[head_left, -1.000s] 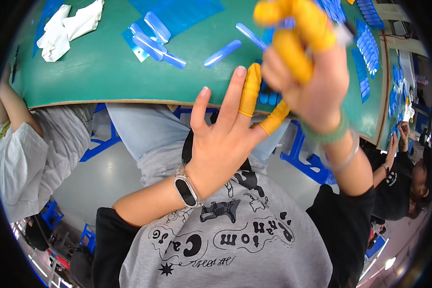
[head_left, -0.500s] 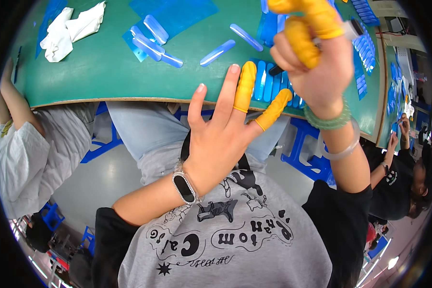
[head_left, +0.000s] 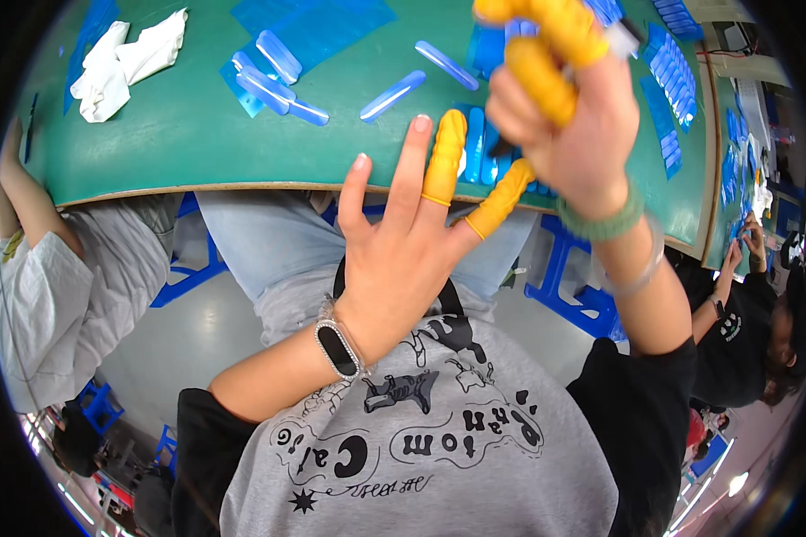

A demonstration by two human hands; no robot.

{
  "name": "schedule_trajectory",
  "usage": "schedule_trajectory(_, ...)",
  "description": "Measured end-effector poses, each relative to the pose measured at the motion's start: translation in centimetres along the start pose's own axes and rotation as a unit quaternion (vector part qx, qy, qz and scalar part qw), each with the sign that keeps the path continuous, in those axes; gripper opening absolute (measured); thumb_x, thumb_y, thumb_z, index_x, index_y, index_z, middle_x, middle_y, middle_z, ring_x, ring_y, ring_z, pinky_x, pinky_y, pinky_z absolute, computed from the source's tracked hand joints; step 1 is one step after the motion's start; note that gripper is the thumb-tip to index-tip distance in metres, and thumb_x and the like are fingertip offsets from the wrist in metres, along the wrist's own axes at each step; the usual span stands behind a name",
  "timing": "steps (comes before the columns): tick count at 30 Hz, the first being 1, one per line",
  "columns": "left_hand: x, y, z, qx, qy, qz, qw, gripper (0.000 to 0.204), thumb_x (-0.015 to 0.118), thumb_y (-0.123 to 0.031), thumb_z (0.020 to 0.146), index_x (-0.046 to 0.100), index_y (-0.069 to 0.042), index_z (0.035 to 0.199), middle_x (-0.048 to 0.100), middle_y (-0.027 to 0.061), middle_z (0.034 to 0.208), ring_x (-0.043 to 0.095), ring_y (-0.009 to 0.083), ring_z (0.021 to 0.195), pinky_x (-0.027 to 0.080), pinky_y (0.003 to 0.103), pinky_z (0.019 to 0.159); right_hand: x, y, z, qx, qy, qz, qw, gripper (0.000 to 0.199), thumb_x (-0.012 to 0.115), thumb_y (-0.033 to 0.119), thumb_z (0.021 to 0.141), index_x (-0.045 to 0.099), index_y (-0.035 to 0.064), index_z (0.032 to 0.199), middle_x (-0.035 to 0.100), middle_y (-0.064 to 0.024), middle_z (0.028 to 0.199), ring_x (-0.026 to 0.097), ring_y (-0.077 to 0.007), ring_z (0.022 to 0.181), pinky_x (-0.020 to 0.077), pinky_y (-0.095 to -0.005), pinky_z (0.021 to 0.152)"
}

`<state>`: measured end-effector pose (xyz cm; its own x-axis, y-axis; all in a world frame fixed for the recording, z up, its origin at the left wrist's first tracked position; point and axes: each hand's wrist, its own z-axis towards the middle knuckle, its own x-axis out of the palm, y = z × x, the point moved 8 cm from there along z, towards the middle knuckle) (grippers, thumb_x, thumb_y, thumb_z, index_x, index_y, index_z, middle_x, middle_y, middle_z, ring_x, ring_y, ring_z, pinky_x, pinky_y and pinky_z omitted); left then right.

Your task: The person holds a marker in one hand, lifts and flattens sheets carrying strips onto the table, and marks across each strip using the marker while steadying the sheet by hand.

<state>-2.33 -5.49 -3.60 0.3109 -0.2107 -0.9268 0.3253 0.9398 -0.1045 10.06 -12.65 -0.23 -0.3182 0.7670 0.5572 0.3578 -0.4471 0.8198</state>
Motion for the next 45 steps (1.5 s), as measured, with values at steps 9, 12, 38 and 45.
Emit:
schedule_trajectory(9,-0.4,-0.2,0.1,0.012,0.003,0.015,1.0,0.045,0.062,-0.029,0.088,0.058,-0.048,0.129,0.052,0.0106,0.142,0.042,0.0264,0.139,0.018,0.055,0.108,-0.1,0.5,0.3,-0.076,-0.03,-0.077,0.994,0.033,0.043,0.026,0.104,0.059,-0.0017,0.113,0.03,0.0055,0.053,0.022,-0.0055,0.04,0.0186,-0.0238,0.041)
schedule_trajectory(12,-0.2,-0.2,-0.2,0.017,-0.009,0.0,1.0,0.045,0.064,-0.033,0.087,0.058,-0.043,0.131,0.051,0.0105,0.142,0.041,0.0264,0.139,0.017,0.055,0.109,0.1,0.9,0.6,-0.076,-0.038,-0.1,0.991,0.029,0.049,0.024,0.104,0.061,-0.003,0.104,0.031,0.0053,0.05,0.022,-0.0049,0.038,0.0188,-0.0238,0.039)
schedule_trajectory(38,-1.6,0.2,0.6,0.012,0.024,0.023,0.999,0.044,0.065,-0.026,0.086,0.061,-0.029,0.129,0.056,0.0042,0.137,0.044,0.0298,0.137,0.014,0.058,0.11,-0.8,2.4,-2.0,-0.124,0.027,-0.018,0.992,0.028,0.048,0.019,0.104,0.063,-0.0053,0.105,0.035,0.005,0.052,0.026,-0.0042,0.04,0.0206,-0.023,0.041)
schedule_trajectory(45,-1.4,0.2,0.4,0.016,-0.019,0.026,0.999,0.047,0.059,-0.021,0.086,0.058,-0.032,0.132,0.053,0.0055,0.139,0.046,0.031,0.135,0.02,0.06,0.108,0.6,1.2,-4.2,-0.169,0.025,-0.21,0.963,0.035,0.046,0.021,0.102,0.059,-0.0071,0.117,0.031,0.0058,0.054,0.024,-0.0047,0.041,0.019,-0.0251,0.042)
